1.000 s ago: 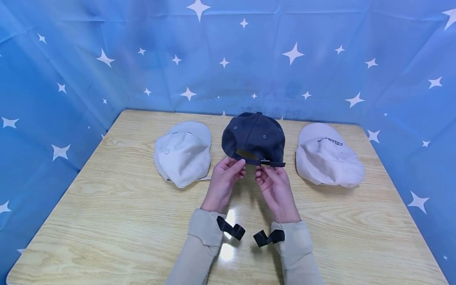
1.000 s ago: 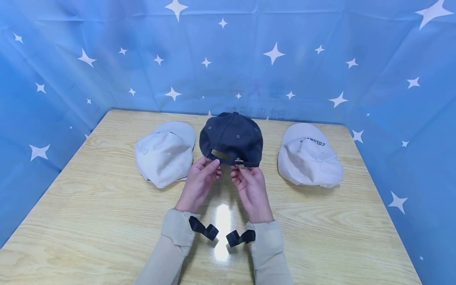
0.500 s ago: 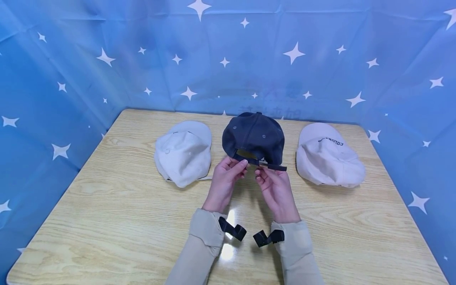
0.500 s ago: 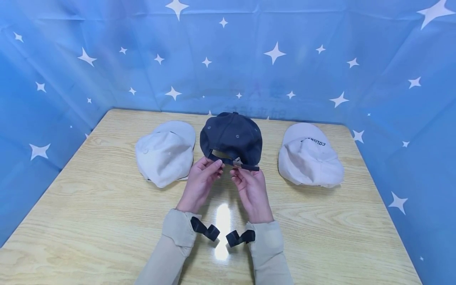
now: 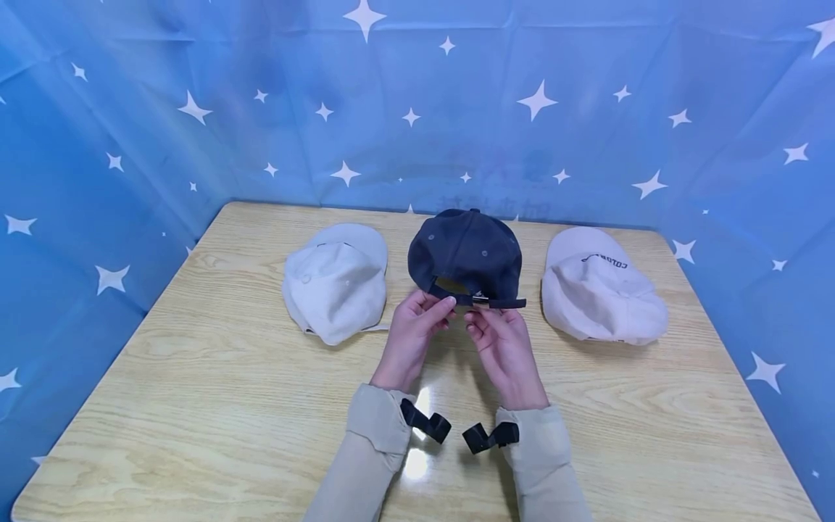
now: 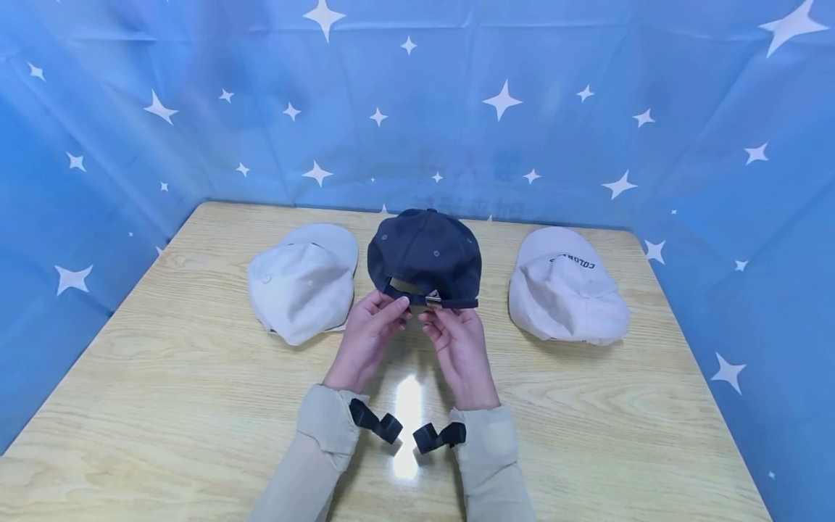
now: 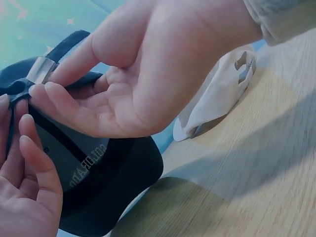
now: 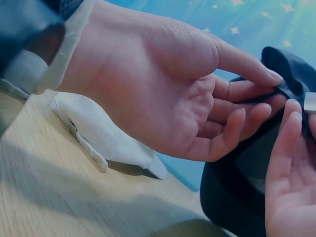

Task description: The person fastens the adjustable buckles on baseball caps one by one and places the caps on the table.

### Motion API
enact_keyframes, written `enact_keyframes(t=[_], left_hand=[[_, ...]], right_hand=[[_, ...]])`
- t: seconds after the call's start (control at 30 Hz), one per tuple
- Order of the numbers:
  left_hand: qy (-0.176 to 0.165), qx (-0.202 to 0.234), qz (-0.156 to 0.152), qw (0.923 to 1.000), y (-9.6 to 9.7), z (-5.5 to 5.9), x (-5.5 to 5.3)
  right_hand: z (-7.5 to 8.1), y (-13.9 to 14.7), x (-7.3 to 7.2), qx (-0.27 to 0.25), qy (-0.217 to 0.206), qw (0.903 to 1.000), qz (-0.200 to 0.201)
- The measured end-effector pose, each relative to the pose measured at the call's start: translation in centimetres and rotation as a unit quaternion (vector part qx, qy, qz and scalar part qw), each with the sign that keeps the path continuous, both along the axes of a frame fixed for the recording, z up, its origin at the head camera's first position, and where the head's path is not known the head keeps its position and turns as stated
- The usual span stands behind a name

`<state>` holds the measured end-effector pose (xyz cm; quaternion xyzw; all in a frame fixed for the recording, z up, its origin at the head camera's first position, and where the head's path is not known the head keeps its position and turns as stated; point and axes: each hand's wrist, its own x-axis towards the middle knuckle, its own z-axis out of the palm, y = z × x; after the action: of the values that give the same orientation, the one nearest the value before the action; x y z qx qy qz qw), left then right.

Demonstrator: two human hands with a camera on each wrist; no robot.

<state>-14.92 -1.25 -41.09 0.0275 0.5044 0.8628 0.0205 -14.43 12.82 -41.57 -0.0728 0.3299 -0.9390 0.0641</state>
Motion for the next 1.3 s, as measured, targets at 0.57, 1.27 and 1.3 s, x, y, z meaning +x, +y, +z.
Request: enact_keyframes(t=[0.57, 1.27, 1.3], left_hand=[[0.004, -0.023, 0.011, 0.9997, 0.21, -0.3, -0.09], [0.021, -0.052, 0.033, 0.9979, 0.36, -0.12, -0.02], [0.02, -0.055, 0.032, 0.9977, 0.35, -0.1, -0.01]], right_hand=[[-0.02, -0.01, 0.09, -0.009, 0.01, 0.9998, 0.017], [0.09, -0.4, 0.28, 0.052, -0.023, 0.9983, -0.008], [0.1, -0.39, 0.27, 0.051, -0.021, 0.9985, -0.006]])
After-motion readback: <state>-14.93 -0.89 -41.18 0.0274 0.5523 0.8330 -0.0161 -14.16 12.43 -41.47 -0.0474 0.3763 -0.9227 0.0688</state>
